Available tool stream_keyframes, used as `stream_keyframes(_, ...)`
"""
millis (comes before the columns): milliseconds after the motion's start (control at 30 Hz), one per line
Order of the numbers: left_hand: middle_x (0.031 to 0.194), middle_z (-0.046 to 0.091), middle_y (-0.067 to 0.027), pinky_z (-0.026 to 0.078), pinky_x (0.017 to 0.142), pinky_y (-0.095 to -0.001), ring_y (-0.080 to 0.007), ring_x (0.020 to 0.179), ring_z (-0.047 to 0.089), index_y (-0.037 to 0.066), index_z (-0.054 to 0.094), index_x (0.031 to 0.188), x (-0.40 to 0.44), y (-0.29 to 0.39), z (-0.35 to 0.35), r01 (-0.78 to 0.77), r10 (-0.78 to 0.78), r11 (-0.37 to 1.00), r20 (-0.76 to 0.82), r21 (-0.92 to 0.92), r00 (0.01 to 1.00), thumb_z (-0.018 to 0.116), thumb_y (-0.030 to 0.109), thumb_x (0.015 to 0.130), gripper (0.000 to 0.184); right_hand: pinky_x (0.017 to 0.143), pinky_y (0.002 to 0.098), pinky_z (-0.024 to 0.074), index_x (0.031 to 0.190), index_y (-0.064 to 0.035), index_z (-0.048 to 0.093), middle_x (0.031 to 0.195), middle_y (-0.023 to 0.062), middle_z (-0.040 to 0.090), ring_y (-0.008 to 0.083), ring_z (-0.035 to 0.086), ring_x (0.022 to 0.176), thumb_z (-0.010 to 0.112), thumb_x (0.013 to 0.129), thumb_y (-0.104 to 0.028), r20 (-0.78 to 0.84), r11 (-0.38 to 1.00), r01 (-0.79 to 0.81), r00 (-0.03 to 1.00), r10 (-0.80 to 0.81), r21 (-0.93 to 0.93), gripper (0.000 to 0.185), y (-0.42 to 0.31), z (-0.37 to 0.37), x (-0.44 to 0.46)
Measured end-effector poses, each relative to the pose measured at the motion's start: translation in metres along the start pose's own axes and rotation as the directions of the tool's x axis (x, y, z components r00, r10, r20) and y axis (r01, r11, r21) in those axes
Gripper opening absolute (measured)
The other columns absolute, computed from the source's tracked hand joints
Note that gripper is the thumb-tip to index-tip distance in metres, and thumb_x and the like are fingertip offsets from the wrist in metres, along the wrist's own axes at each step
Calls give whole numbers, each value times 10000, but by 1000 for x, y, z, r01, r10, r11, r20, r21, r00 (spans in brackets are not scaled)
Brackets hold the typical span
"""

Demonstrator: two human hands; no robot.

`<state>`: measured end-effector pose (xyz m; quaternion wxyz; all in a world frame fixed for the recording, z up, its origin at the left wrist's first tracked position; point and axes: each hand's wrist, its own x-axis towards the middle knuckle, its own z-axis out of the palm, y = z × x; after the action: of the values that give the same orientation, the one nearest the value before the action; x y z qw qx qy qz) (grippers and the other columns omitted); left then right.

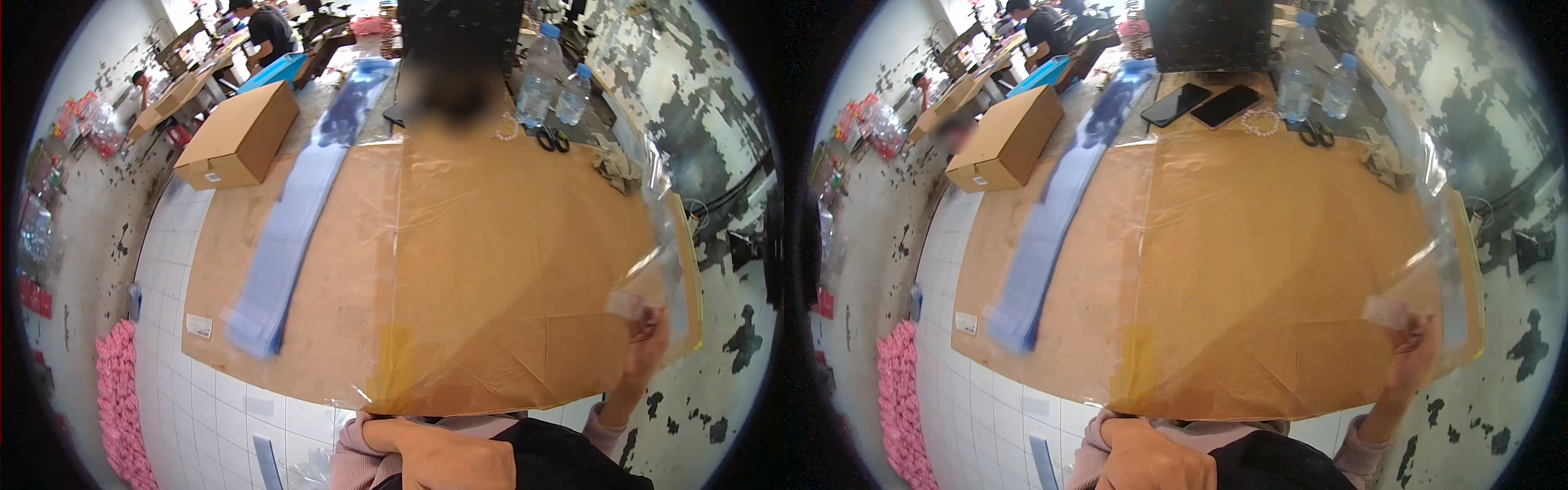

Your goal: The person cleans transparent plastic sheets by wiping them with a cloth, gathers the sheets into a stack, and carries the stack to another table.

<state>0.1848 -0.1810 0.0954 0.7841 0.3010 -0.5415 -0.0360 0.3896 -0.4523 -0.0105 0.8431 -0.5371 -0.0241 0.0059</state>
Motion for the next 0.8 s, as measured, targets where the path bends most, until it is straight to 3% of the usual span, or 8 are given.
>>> stream_keyframes(100,758,555,-98,392,512,-310,-221,593,530,13,480,966,-15,13,5,279,-241,960,-458,17,856,523,106,860,148,696,326,565,1036,-58,543,1010,84,618,202,627,909,482,910,-178,-21,953,-207,976,217,220,184,35,56,-32)
stream_keyframes(167,891,564,-101,414,591,-342,-231,713,549,33,336,1138,-31,21,8,468,-361,874,-818,-129,447,525,109,869,337,738,338,554,1059,-57,533,1050,88,608,222,614,962,475,915,-165,59,886,-333,941,333,321,189,48,86,-50)
stream_keyframes(233,1078,527,-145,445,735,-338,-245,889,572,36,290,1264,-68,-8,-20,901,64,319,-956,293,288,507,145,891,445,788,360,537,1045,-53,523,1098,95,592,241,589,1028,467,920,-150,167,818,-468,884,438,334,168,60,110,-71)
stream_keyframes(400,944,601,-117,485,781,-287,-178,910,605,32,316,1306,-106,-27,-16,679,233,694,-967,240,105,539,184,897,490,863,362,462,972,-65,512,1099,59,565,237,505,1145,474,919,-137,676,574,-791,306,670,-211,97,65,166,-111)
stream_keyframes(500,840,617,-85,494,696,-279,-154,793,616,39,444,1207,-126,-23,-17,780,334,571,-940,256,65,538,167,893,352,889,328,432,999,-43,509,1118,69,556,211,503,1136,466,920,-132,668,685,-246,162,726,-686,127,75,165,-122)
stream_keyframes(667,540,514,-27,377,417,-281,-98,453,491,64,560,984,-129,17,-6,973,574,222,-816,67,-74,529,127,876,129,917,365,406,1239,-32,461,1166,137,538,280,513,1090,477,911,-142,768,925,132,-522,371,-357,347,41,156,-80)
stream_keyframes(767,546,492,-36,343,354,-270,-90,433,476,43,575,922,-155,38,3,967,673,227,-698,-117,-242,497,111,890,108,857,340,450,1217,-49,485,1142,122,558,271,533,1052,556,869,-133,756,681,533,-111,645,-502,366,-26,156,-16)
stream_keyframes(800,576,501,-45,336,321,-255,-87,421,470,3,557,914,-157,42,5,967,724,232,-645,-105,-244,489,105,896,125,828,323,461,1183,-76,527,1078,95,595,264,562,992,599,838,-147,851,846,113,-8,525,-521,359,-26,162,18)
